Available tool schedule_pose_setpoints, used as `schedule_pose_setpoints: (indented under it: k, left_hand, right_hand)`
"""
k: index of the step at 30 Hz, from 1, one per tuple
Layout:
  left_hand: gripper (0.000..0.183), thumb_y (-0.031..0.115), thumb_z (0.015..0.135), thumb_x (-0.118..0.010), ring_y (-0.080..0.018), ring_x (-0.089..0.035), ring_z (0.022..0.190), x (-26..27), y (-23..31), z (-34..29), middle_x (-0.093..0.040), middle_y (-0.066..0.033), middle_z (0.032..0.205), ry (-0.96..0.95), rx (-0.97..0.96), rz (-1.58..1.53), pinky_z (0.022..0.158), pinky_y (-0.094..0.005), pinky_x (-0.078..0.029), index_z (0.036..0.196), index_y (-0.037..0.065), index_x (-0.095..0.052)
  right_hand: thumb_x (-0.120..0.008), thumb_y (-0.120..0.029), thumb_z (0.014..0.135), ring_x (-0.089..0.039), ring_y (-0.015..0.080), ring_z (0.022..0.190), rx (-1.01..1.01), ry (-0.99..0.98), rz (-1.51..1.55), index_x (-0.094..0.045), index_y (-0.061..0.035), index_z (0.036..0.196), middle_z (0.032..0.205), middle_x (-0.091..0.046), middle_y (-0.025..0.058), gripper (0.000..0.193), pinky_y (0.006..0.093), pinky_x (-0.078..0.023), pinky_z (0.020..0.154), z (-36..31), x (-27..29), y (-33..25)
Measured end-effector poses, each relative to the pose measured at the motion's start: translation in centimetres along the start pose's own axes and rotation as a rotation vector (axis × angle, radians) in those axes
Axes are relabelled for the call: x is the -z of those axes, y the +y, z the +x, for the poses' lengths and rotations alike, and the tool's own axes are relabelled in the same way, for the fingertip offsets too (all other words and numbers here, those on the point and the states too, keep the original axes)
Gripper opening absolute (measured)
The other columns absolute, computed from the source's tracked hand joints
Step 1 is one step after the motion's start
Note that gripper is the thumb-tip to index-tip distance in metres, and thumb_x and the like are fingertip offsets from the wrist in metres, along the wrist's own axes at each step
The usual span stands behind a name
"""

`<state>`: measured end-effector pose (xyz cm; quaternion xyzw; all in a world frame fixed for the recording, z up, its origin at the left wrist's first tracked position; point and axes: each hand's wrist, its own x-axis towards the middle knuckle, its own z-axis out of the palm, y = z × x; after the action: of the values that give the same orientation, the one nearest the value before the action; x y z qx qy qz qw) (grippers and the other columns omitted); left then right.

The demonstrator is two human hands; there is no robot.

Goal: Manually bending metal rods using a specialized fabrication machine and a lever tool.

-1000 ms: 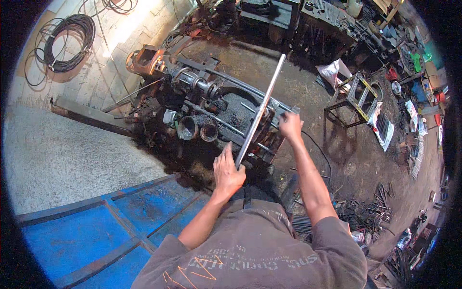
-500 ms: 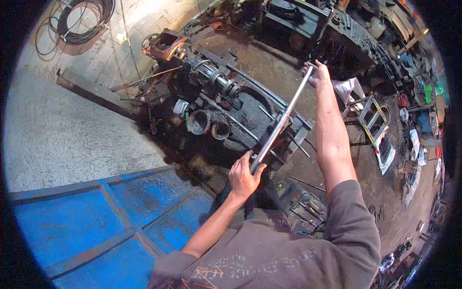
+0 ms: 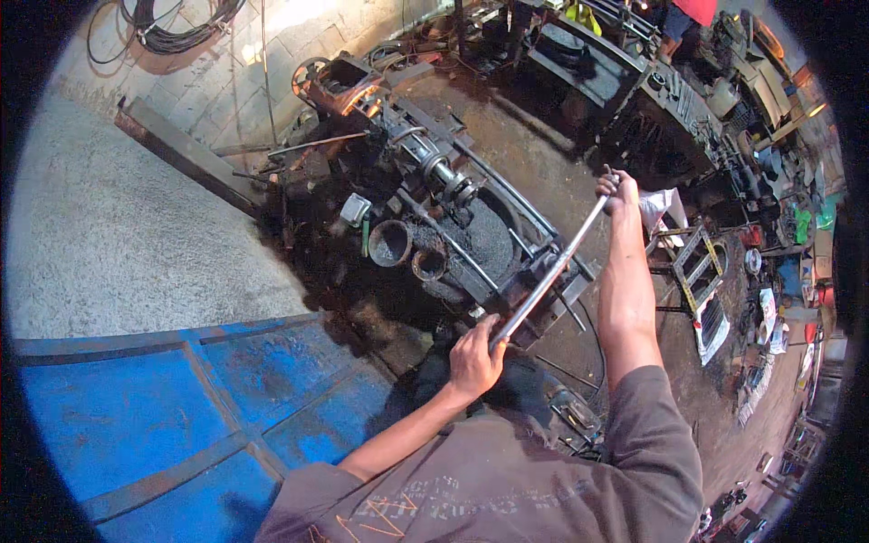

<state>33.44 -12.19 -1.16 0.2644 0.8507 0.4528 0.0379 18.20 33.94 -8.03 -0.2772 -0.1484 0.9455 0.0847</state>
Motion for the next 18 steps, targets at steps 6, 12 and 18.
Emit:
schedule_pose_setpoints:
  k: [6,12,18]
  left_hand:
    - [0.028,0.016,0.091,-0.054,-0.0367,-0.066,0.086,-0.9,1.2,0.1,-0.065,-0.0208,0.099,0.115,0.201,-0.094,0.076,-0.0427,-0.052,0.114,0.000,-0.057]
    - [0.025,0.018,0.100,-0.045,-0.0184,-0.065,0.083,-3.8,0.5,-0.1,-0.063,-0.0105,0.108,0.600,0.494,-0.375,0.074,-0.0301,-0.052,0.118,0.002,-0.053]
    - [0.041,0.042,0.099,-0.043,-0.0267,-0.065,0.087,-6.3,0.1,0.4,-0.063,-0.0118,0.105,1.299,0.821,-1.047,0.073,-0.0457,-0.058,0.112,0.004,-0.050]
  right_hand:
    - [-0.045,-0.016,0.086,-0.030,0.0089,0.042,-0.006,-0.044,0.040,-0.054,-0.0020,0.088,0.054,-0.034,-0.0042,0.017,0.0252,-0.027,0.041,-0.6,-0.8,0.4]
    - [-0.054,-0.016,0.082,-0.027,0.0093,0.041,0.045,-0.202,0.123,-0.055,-0.0032,0.080,0.051,-0.029,-0.0040,0.013,0.0260,-0.024,0.040,-1.1,-0.5,1.3]
    - [-0.047,-0.020,0.083,-0.025,0.0118,0.042,-0.256,-0.320,0.229,-0.038,-0.0107,0.065,0.051,-0.026,-0.0030,0.023,0.0290,-0.025,0.045,-2.6,-1.8,0.6]
